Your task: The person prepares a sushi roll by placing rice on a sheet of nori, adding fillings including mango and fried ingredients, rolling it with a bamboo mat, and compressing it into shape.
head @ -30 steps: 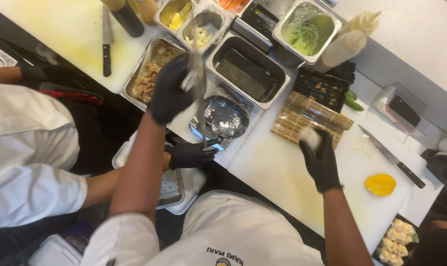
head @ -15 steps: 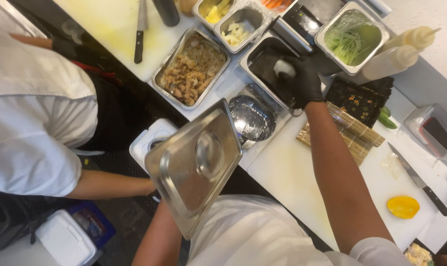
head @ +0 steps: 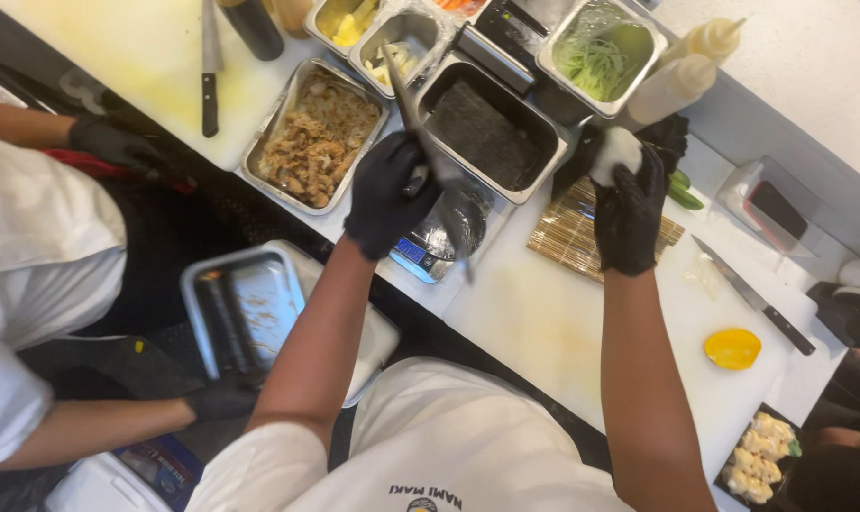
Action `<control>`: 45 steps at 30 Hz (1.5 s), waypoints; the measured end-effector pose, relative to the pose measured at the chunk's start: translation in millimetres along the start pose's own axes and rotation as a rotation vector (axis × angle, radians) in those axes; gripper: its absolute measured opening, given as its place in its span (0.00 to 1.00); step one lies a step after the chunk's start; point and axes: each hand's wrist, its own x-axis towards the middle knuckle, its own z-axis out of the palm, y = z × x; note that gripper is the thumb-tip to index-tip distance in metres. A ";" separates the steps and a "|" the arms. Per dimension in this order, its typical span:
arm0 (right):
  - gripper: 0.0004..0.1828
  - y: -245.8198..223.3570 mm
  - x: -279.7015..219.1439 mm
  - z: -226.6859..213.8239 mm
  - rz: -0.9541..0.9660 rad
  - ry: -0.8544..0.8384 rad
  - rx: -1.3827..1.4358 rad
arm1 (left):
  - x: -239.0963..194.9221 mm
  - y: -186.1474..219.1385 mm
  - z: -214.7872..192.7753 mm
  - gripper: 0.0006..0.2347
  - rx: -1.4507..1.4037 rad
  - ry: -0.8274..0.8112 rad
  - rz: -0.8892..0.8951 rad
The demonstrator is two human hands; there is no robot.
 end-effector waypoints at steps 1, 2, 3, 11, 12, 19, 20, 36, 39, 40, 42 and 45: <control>0.22 -6.5 -11.4 -8.1 0.045 0.063 0.194 | 13.5 -4.8 13.2 0.08 0.073 -0.065 0.085; 0.22 -12.1 -23.3 -14.5 0.086 0.125 0.388 | 27.1 -9.2 27.6 0.08 0.127 -0.142 0.161; 0.22 -17.9 -36.4 -20.9 0.075 0.136 0.386 | 40.7 -14.0 43.8 0.08 0.162 -0.229 0.241; 0.24 -62.1 -155.9 -62.2 0.027 0.312 0.141 | 70.9 -61.2 172.9 0.03 0.357 -0.905 0.216; 0.24 -67.2 -172.8 -67.2 0.030 0.328 0.028 | 69.5 -66.5 184.0 0.03 0.450 -0.980 0.172; 0.22 -66.8 -245.5 -84.6 0.238 -0.076 -1.621 | 35.8 -53.5 197.1 0.06 0.540 -0.619 0.368; 0.23 -57.5 -250.7 -80.7 0.246 -0.087 -1.581 | 17.5 -38.5 192.2 0.08 0.607 -0.522 0.462; 0.20 -56.9 -253.2 -168.1 -0.398 0.273 -1.728 | -233.3 152.5 178.5 0.15 -0.151 -0.883 0.103; 0.20 -47.1 -224.0 -172.5 -0.432 0.072 -1.664 | -233.6 153.8 181.5 0.15 -0.123 -0.854 0.111; 0.19 -42.8 -219.9 -174.0 -0.357 0.025 -1.753 | -235.3 156.1 181.3 0.15 -0.133 -0.861 0.127; 0.19 -35.3 -210.8 -179.1 -0.282 0.010 -1.847 | -233.9 157.5 179.8 0.15 -0.133 -0.834 0.097; 0.15 -25.3 -202.3 -195.7 -0.342 -0.005 -1.869 | -232.7 162.1 180.6 0.16 -0.133 -0.827 0.074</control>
